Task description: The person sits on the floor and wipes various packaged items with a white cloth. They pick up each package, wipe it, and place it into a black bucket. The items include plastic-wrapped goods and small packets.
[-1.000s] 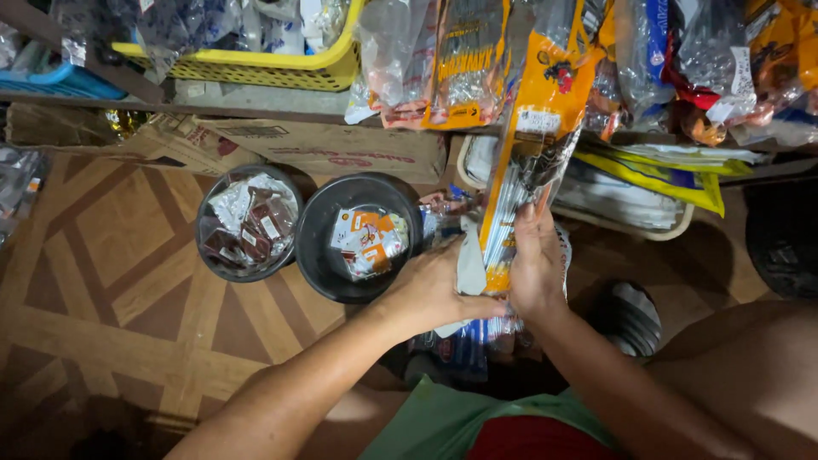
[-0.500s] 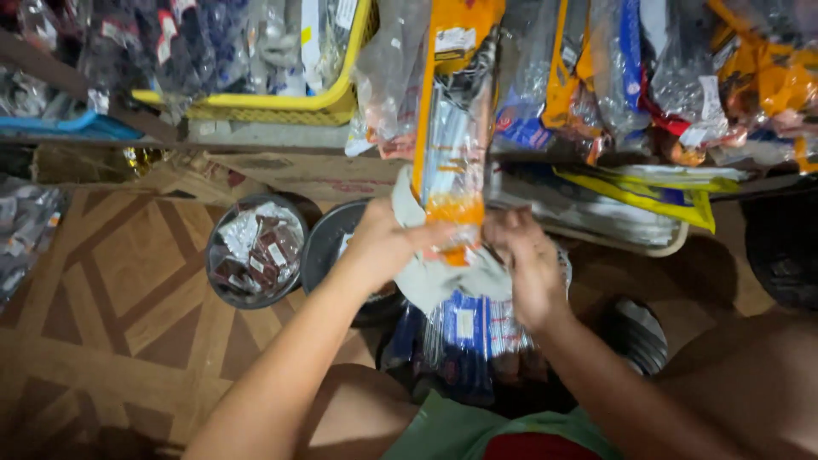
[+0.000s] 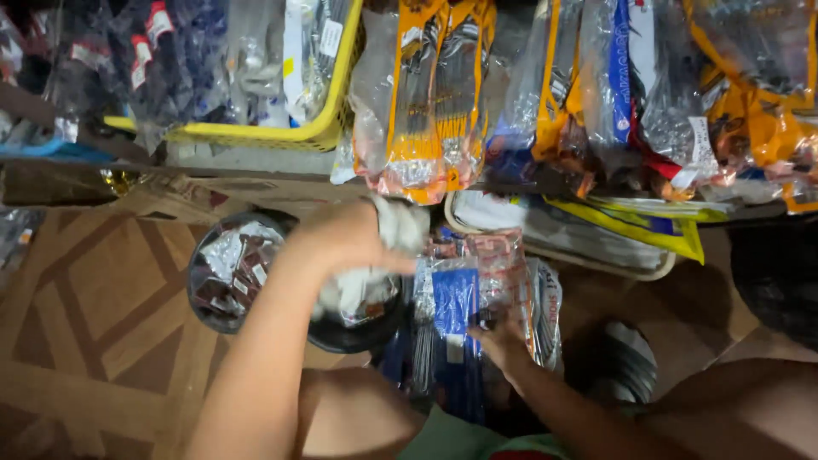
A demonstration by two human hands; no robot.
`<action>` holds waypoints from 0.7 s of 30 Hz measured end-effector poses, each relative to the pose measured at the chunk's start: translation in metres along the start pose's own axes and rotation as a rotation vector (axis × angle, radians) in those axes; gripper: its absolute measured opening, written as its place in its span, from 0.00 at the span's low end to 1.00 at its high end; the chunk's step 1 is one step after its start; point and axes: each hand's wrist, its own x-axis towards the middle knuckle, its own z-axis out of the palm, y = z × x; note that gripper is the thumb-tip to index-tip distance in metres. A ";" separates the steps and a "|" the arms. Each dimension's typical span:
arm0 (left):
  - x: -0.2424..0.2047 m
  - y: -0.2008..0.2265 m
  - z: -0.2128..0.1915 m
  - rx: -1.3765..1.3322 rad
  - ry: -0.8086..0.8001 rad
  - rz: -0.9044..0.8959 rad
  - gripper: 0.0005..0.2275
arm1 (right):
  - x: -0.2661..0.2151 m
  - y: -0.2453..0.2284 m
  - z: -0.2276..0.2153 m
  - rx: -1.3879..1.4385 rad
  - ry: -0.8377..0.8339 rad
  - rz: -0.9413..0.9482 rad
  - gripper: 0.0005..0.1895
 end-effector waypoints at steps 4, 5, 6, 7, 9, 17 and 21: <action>-0.013 0.001 0.030 0.481 -0.101 -0.012 0.28 | 0.000 0.007 0.006 -0.382 0.071 -0.078 0.29; -0.016 0.006 0.035 0.401 -0.177 -0.002 0.27 | -0.010 -0.008 0.008 -0.556 0.140 -0.019 0.23; -0.016 0.007 0.037 0.400 -0.176 -0.004 0.27 | 0.001 0.006 0.011 -0.557 0.138 -0.019 0.23; -0.017 0.009 0.039 0.391 -0.062 0.075 0.24 | 0.012 0.020 0.014 -0.600 0.125 0.007 0.25; -0.017 0.010 0.042 0.380 0.052 0.153 0.21 | 0.014 0.021 0.017 -0.642 0.110 0.035 0.28; 0.052 0.005 0.042 0.796 1.332 0.582 0.11 | -0.010 0.027 0.012 -0.746 -0.062 -0.240 0.27; 0.093 -0.018 0.017 0.880 1.558 0.531 0.05 | -0.006 0.020 0.017 -0.962 -0.028 -0.245 0.24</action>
